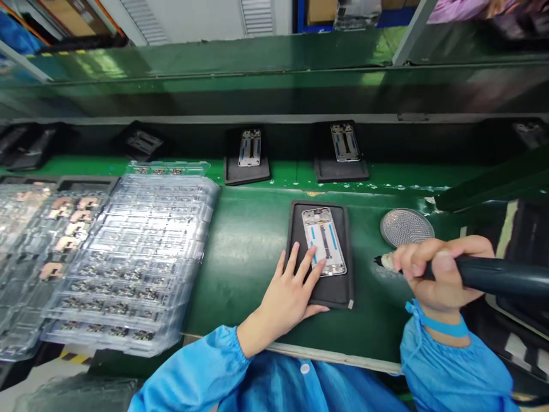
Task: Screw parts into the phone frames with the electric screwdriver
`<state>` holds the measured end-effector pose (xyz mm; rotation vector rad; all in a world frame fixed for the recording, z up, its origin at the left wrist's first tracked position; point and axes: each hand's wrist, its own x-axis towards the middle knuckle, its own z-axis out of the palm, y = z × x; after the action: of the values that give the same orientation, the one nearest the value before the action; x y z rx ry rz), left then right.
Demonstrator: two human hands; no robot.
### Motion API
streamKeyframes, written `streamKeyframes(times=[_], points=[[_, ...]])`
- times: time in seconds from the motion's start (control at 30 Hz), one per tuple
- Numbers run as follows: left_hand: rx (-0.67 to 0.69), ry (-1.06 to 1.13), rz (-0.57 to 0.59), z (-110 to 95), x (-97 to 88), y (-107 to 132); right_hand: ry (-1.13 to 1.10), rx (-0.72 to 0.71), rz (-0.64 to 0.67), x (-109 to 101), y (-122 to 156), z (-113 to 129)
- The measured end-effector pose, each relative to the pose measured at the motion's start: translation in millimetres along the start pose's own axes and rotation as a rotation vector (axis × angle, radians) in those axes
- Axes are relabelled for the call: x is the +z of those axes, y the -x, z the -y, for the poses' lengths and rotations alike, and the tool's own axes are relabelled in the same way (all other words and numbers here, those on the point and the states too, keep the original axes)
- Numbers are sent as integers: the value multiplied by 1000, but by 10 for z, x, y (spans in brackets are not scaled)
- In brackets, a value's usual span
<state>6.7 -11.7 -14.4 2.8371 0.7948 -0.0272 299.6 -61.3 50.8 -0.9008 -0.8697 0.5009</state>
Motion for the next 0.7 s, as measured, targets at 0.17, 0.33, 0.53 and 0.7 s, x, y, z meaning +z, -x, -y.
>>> streamKeyframes(times=[0.17, 0.33, 0.53, 0.7], points=[[-216, 9, -109, 455, 40, -65, 24, -12, -102, -58, -68, -20], [-164, 8, -111, 710, -34, -471, 11, -24, -117, -35, -81, -101], [-20, 52, -73, 790, -103, -612, -29, -20, -106, -63, -58, -170], [90, 96, -53, 903, -242, -639, -36, -16, -70, -117, -72, -204]])
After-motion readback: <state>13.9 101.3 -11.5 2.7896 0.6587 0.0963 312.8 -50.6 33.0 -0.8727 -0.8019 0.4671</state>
